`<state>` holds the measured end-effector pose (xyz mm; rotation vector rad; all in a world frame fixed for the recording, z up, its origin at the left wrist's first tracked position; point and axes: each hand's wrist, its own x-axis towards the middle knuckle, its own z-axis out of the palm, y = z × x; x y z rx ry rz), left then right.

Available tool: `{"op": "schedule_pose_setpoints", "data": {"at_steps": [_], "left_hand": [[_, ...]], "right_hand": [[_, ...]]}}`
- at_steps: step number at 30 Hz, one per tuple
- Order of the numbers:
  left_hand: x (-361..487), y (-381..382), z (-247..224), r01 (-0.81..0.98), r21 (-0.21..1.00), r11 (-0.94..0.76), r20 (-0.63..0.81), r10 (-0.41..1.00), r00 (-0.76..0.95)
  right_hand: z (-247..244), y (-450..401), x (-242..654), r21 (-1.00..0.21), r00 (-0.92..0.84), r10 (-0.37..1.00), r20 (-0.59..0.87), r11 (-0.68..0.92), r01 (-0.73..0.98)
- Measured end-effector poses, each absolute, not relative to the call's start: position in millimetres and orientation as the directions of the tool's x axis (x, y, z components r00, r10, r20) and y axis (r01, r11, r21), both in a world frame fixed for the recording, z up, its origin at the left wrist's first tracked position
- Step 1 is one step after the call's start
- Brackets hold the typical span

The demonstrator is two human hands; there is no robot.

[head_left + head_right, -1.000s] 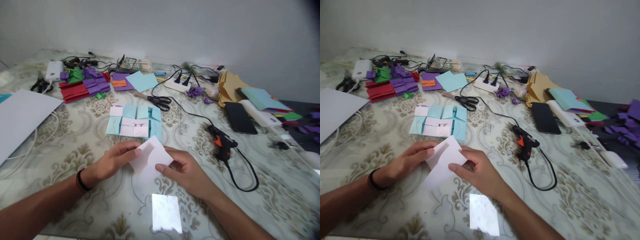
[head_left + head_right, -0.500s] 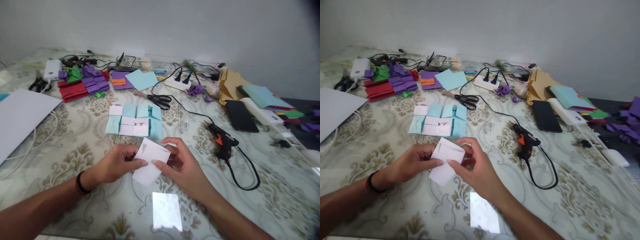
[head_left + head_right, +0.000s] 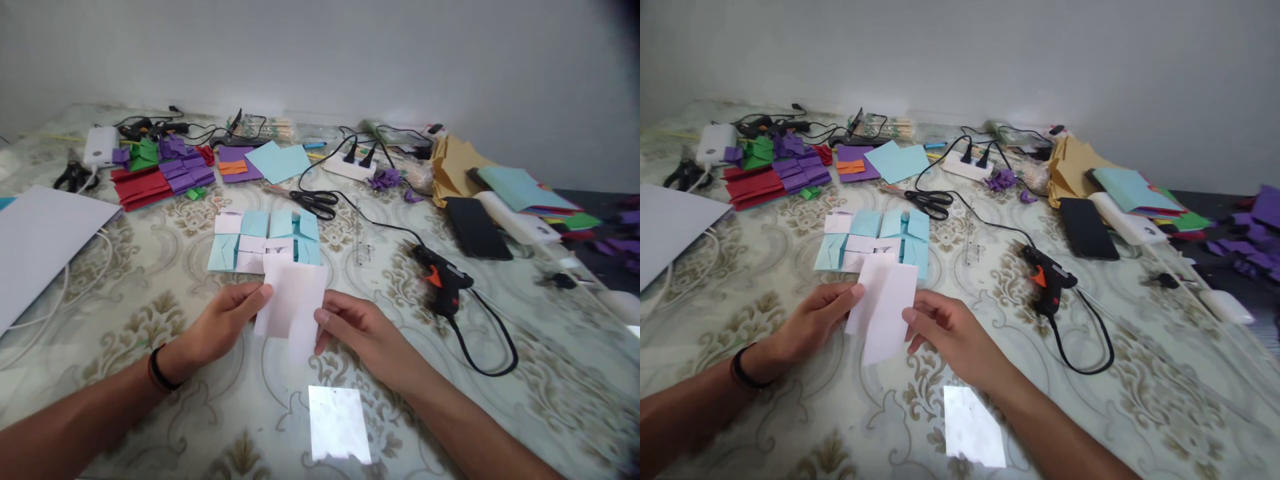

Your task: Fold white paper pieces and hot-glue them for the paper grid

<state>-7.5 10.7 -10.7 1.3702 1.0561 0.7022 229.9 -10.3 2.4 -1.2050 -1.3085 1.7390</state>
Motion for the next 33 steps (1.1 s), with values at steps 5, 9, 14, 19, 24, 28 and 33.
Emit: {"op": "schedule_pose_setpoints", "data": {"at_steps": [5,9,14,19,24,28,33], "left_hand": [[-6.8,12.1,-20.7,0.161,0.977,0.142,-0.177,0.956,0.235],[-7.3,11.1,-26.0,0.028,0.985,0.172,-0.174,0.968,0.183],[-4.1,2.6,-9.6,0.136,0.969,0.208,-0.247,0.856,0.454],[-0.1,-7.7,-0.9,0.253,0.924,0.288,-0.383,0.690,0.614],[1.5,-7.9,-1.8,0.235,0.936,0.263,-0.353,0.687,0.635],[3.0,-6.1,-3.7,0.159,0.953,0.259,-0.302,0.757,0.579],[2.7,-4.0,-4.2,0.125,0.962,0.244,-0.274,0.827,0.491]], "right_hand": [[-6.5,-13.3,234.6,-0.968,-0.323,0.918,-0.230,-0.249,-0.019],[-5.3,-17.8,233.4,-0.963,-0.462,0.852,-0.247,-0.271,0.017],[-0.1,-22.0,225.6,-0.925,-0.070,0.930,-0.362,-0.348,0.152],[-1.7,-23.6,221.1,-0.960,0.068,0.976,-0.205,-0.214,0.182],[-6.8,-25.6,224.5,-0.916,0.022,0.987,0.157,0.138,0.376],[-10.1,-23.2,227.5,-0.746,-0.220,0.839,0.497,0.543,0.387],[-12.1,-22.2,227.7,-0.719,-0.389,0.835,0.390,0.540,0.438]]}}
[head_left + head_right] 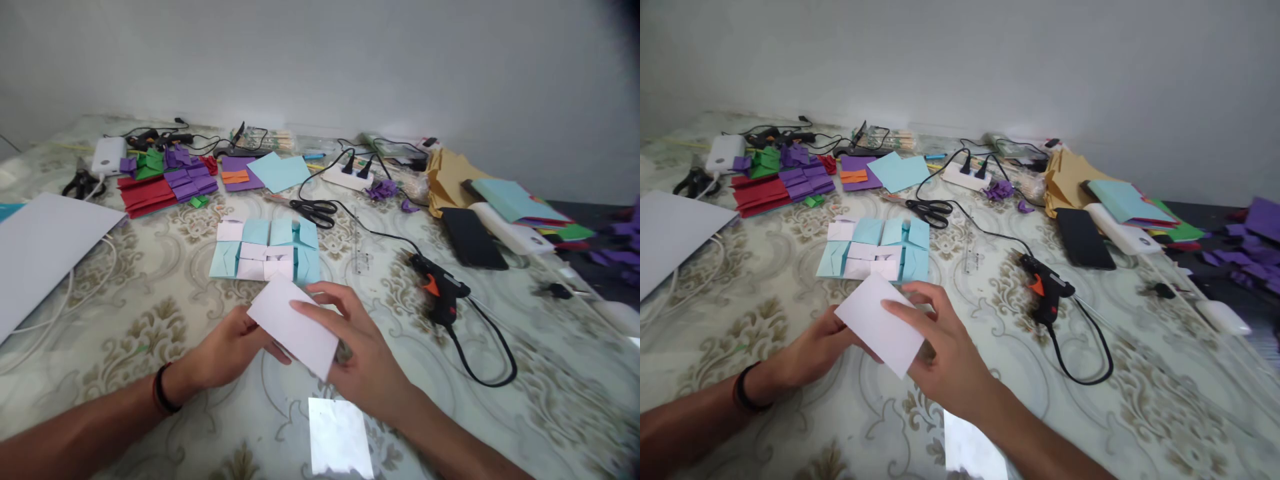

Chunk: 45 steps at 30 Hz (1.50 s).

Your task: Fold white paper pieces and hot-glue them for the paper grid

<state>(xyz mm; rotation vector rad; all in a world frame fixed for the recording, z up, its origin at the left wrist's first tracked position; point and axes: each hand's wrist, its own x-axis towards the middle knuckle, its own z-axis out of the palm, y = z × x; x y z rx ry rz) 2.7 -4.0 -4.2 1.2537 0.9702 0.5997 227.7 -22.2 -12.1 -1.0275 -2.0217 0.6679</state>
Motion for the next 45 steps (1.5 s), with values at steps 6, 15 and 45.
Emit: {"op": "schedule_pose_setpoints", "data": {"at_steps": [6,15,45], "left_hand": [[-1.2,0.6,-2.1,0.100,0.983,0.154,-0.181,0.902,0.391],[-10.1,-0.6,-7.9,0.316,0.947,-0.061,-0.131,0.825,0.550],[-10.3,3.7,-3.8,0.245,0.960,0.139,-0.265,0.734,0.625]], "right_hand": [[-11.5,-23.0,233.8,-0.789,-0.471,0.873,0.127,0.376,0.485],[2.0,-21.4,234.1,-0.929,-0.425,0.902,0.074,0.217,0.300],[9.8,-13.8,242.5,-0.938,-0.806,0.592,-0.014,0.271,0.215]]}}
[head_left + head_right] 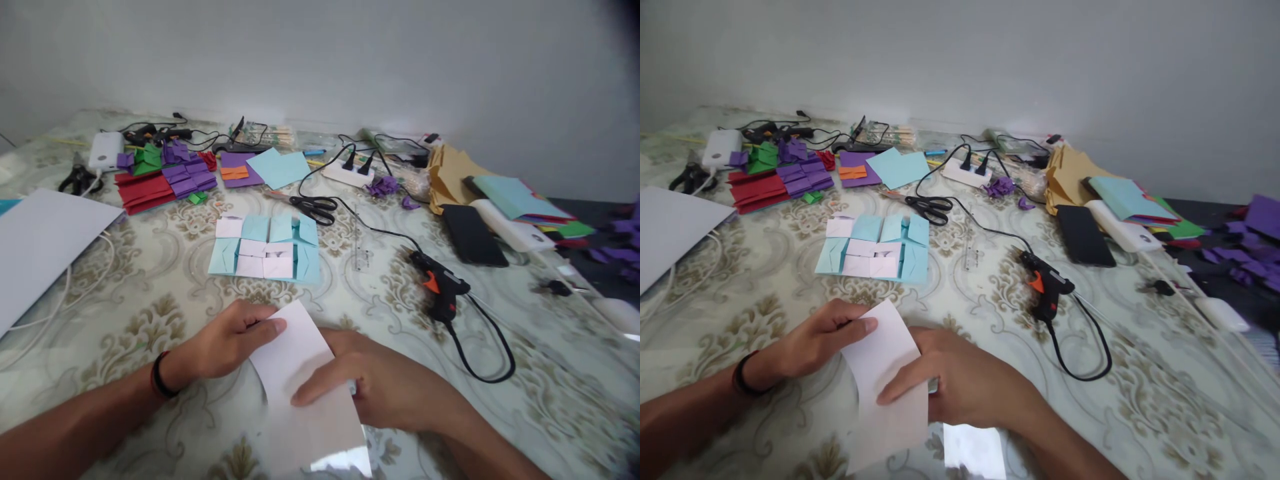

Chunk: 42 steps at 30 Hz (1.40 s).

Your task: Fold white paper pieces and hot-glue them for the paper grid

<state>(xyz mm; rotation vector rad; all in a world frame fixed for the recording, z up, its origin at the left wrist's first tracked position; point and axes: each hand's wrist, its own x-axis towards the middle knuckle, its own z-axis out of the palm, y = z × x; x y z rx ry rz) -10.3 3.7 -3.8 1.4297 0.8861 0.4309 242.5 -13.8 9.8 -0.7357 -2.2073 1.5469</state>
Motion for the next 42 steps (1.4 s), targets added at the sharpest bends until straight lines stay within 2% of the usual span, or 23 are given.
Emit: {"op": "schedule_pose_setpoints", "data": {"at_steps": [4,7,9,12,16,20,24,27,29,33,38,42], "left_hand": [[-11.1,3.6,-3.3,0.249,0.958,0.142,-0.272,0.726,0.632],[-10.8,3.8,-1.7,0.236,0.963,0.131,-0.258,0.702,0.664],[-9.9,4.0,0.0,0.255,0.965,0.068,-0.228,0.702,0.674],[-8.4,3.8,2.1,0.289,0.956,-0.050,-0.179,0.679,0.712],[-8.6,1.9,1.8,0.323,0.924,-0.202,-0.119,0.652,0.749],[-9.5,-0.2,0.1,0.320,0.912,-0.256,-0.105,0.609,0.786],[-10.4,0.7,1.1,0.356,0.913,-0.200,-0.149,0.650,0.745],[-10.3,2.9,2.2,0.356,0.931,-0.078,-0.210,0.685,0.698],[-9.0,3.6,1.4,0.336,0.942,0.012,-0.256,0.675,0.692],[-5.1,1.3,-5.5,0.316,0.944,0.094,-0.296,0.663,0.687],[-2.8,-4.1,-11.2,0.330,0.939,0.099,-0.275,0.792,0.545],[-3.4,-3.2,-9.3,0.305,0.948,0.092,-0.253,0.799,0.545]], "right_hand": [[17.8,-11.7,241.3,-0.976,-0.800,0.600,-0.013,0.168,0.141],[20.0,-10.9,240.3,-0.967,-0.703,0.708,-0.057,0.136,0.215],[18.9,-11.0,238.9,-0.948,-0.590,0.801,-0.104,0.100,0.303],[16.2,-12.1,235.0,-0.921,-0.483,0.867,-0.120,0.084,0.379],[12.8,-14.7,228.4,-0.906,-0.454,0.885,-0.108,0.100,0.411],[8.5,-16.9,224.4,-0.911,-0.424,0.902,-0.085,0.103,0.400],[7.9,-16.3,225.7,-0.973,-0.407,0.911,-0.069,0.028,0.228],[10.0,-15.2,228.6,-0.999,-0.462,0.886,-0.042,-0.033,0.028],[10.9,-15.1,230.1,-0.999,-0.489,0.872,-0.011,-0.032,-0.035],[9.7,-16.3,229.3,-1.000,-0.498,0.867,0.014,0.001,-0.026],[6.9,-17.3,225.1,-1.000,-0.477,0.879,0.022,0.029,0.008],[5.9,-18.6,226.2,-0.998,-0.460,0.886,0.050,0.056,-0.001]]}}
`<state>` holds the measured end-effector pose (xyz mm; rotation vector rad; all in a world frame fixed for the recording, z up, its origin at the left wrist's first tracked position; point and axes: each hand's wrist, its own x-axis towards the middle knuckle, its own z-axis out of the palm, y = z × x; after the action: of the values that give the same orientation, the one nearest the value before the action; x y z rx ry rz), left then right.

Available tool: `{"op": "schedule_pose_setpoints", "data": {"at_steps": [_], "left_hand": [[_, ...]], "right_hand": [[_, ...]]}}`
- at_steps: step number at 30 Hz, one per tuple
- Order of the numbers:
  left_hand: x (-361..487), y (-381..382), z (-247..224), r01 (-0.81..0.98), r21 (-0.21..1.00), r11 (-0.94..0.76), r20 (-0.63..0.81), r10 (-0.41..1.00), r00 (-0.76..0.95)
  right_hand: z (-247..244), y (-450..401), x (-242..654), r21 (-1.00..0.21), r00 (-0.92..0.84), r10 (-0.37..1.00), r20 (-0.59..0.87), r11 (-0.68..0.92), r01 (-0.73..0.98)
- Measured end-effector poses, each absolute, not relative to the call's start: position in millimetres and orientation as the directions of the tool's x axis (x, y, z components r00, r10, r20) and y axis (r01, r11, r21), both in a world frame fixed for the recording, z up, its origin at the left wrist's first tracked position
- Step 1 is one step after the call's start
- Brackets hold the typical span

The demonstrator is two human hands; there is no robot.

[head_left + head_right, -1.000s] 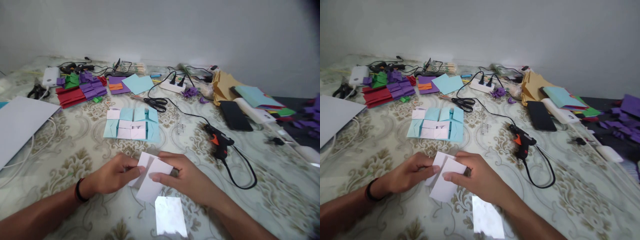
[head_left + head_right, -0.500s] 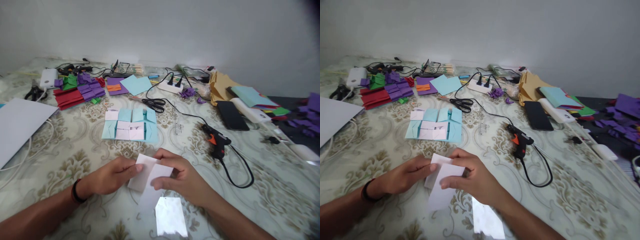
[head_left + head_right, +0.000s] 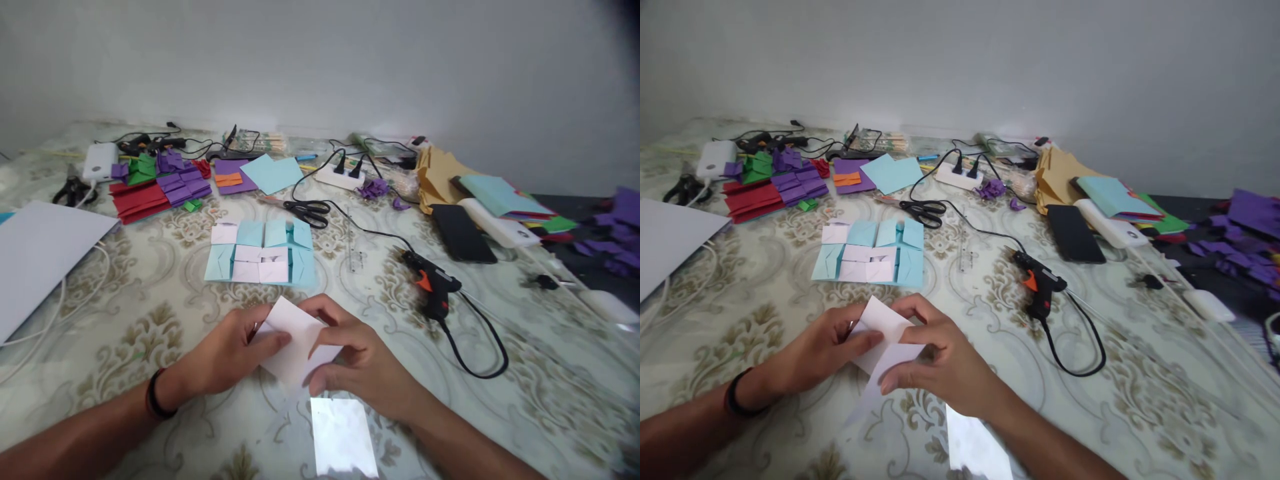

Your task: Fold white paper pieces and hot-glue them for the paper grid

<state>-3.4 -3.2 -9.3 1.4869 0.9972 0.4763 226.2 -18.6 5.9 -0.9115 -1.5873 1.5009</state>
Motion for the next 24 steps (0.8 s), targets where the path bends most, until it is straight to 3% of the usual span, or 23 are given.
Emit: {"op": "schedule_pose_setpoints", "data": {"at_steps": [7,13,17,24], "left_hand": [[-6.8,0.8,-11.5,0.200,0.968,0.152,-0.240,0.799,0.552],[-3.5,-3.3,-11.1,0.396,0.918,-0.008,-0.237,0.790,0.565],[-0.8,-4.8,-3.7,0.384,0.910,-0.155,-0.172,0.702,0.691],[-2.7,-4.4,3.6,0.305,0.949,-0.082,-0.175,0.665,0.726]], "right_hand": [[7.8,-21.5,234.8,-0.993,-0.468,0.876,0.115,0.096,-0.065],[9.6,-20.5,231.7,-0.993,-0.414,0.910,-0.001,0.048,0.110],[8.6,-20.0,226.0,-0.981,-0.395,0.915,-0.081,-0.003,0.194],[8.1,-19.3,222.8,-0.978,-0.347,0.930,-0.123,-0.054,0.204]]}}
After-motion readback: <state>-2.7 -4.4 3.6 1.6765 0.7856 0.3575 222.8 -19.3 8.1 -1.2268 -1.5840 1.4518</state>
